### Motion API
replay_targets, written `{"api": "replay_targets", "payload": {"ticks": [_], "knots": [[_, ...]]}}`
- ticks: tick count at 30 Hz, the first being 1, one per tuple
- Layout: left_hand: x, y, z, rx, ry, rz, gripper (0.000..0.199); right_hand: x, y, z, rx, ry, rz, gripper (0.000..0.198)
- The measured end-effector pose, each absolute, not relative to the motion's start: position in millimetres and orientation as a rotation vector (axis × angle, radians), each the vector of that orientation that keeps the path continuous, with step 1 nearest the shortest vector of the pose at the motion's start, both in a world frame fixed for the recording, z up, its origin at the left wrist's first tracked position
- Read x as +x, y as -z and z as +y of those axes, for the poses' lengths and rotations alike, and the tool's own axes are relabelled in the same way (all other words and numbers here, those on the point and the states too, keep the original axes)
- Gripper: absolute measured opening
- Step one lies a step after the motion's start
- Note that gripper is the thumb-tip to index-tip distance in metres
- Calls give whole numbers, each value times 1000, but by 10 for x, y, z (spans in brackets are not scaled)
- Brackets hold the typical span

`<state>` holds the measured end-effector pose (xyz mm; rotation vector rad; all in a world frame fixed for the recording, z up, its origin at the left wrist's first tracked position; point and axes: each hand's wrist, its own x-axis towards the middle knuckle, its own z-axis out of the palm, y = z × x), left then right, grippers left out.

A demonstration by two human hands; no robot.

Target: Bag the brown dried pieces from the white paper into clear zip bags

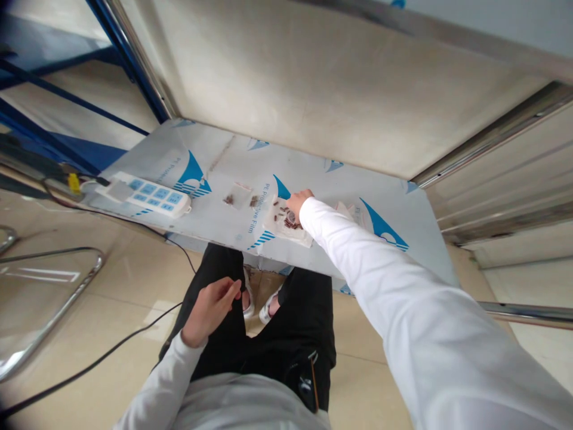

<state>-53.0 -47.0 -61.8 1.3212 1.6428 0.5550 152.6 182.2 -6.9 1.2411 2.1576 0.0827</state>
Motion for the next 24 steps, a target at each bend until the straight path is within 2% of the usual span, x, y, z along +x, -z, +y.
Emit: {"api": "replay_targets", "payload": {"ticks": [14,24], "knots": [[-499,602,-478,1341,-468,1637,37,1627,-147,1717,1219,-106,2167,51],[-501,646,-482,1370,-432,1640,35,1892,-183,1656,1306,-82,2336,37]]}}
